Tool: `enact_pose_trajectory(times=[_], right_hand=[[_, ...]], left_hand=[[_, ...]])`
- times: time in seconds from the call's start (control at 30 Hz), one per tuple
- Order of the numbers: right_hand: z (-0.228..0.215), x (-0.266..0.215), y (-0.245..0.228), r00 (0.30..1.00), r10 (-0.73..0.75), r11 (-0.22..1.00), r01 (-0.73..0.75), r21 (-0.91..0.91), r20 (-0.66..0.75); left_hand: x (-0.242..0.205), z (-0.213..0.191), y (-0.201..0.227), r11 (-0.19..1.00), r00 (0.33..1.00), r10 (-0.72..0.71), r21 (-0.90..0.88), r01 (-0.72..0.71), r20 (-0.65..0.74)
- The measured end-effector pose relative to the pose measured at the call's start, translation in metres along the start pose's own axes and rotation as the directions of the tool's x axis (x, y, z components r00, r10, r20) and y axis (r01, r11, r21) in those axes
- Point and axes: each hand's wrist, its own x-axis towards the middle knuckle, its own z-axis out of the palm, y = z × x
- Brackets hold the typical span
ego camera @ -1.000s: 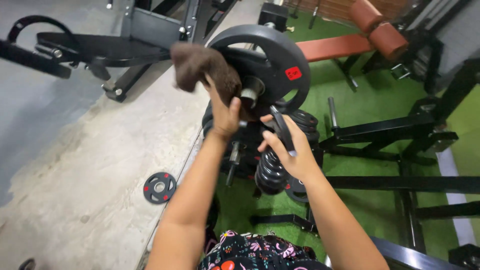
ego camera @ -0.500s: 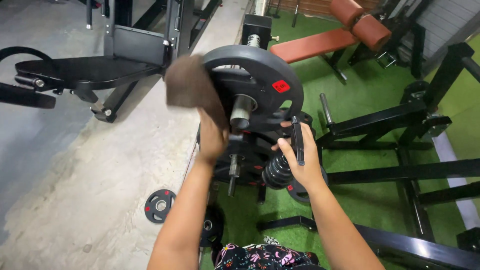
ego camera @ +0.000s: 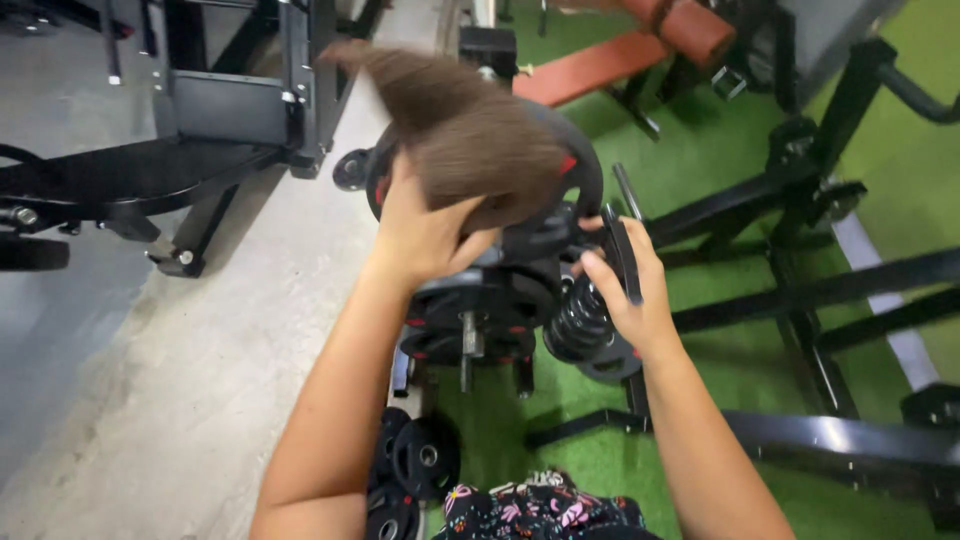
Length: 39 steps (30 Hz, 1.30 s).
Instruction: Clean and wipe down gym weight plates and bars using a spray bottle and cloth.
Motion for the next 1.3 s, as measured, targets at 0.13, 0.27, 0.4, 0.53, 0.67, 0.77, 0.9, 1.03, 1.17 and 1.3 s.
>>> enact_pose_trajectory(times=[0.13,0.27,0.4,0.53,0.67,0.77,0.9,1.03,1.17,1.3], right_hand=[[0.012,0.004,-0.001,0.996,0.089,0.994,-0.087,0.064,-0.032],[0.015,0.01,-0.017,0.993,0.103,0.975,-0.09,0.202,-0.058],[-0.011,0.027,-0.028,0.998,0.048,0.981,-0.038,0.191,-0.051],[-0.044,0.047,-0.028,0.992,0.011,0.953,0.027,0.302,-0.125],[-0.077,0.067,-0.014,0.988,-0.081,0.875,0.134,0.464,-0.133],[-0.093,0.069,0.012,0.996,-0.041,0.895,0.07,0.44,-0.075],[-0.111,0.074,0.039,0.995,-0.054,0.897,0.011,0.441,0.085],[-0.124,0.084,0.057,0.969,-0.096,0.853,-0.038,0.52,0.229],[-0.128,0.092,0.068,0.954,-0.077,0.743,-0.138,0.655,0.288],[-0.123,0.093,0.079,0.938,-0.074,0.793,-0.15,0.59,0.338]], left_hand=[[0.048,-0.004,0.018,0.931,0.921,0.227,0.208,-0.301,0.316],[0.066,0.016,0.026,0.911,0.96,0.261,0.303,-0.279,0.1],[0.091,0.039,0.054,0.953,0.986,0.04,0.292,-0.086,0.159],[0.089,0.084,0.059,0.696,0.946,0.096,0.659,-0.285,0.308],[0.073,0.117,0.062,0.595,0.875,0.229,0.65,-0.473,0.427],[0.06,0.133,0.08,0.723,0.909,0.129,0.589,-0.36,0.397],[0.043,0.165,0.094,0.895,0.898,-0.019,0.408,-0.18,0.439],[0.042,0.175,0.118,0.936,0.927,-0.278,-0.144,0.32,0.253],[0.004,0.214,0.108,0.55,0.874,-0.428,-0.701,0.454,0.23],[0.022,0.208,0.133,0.72,0.897,-0.415,-0.549,0.425,0.151]])
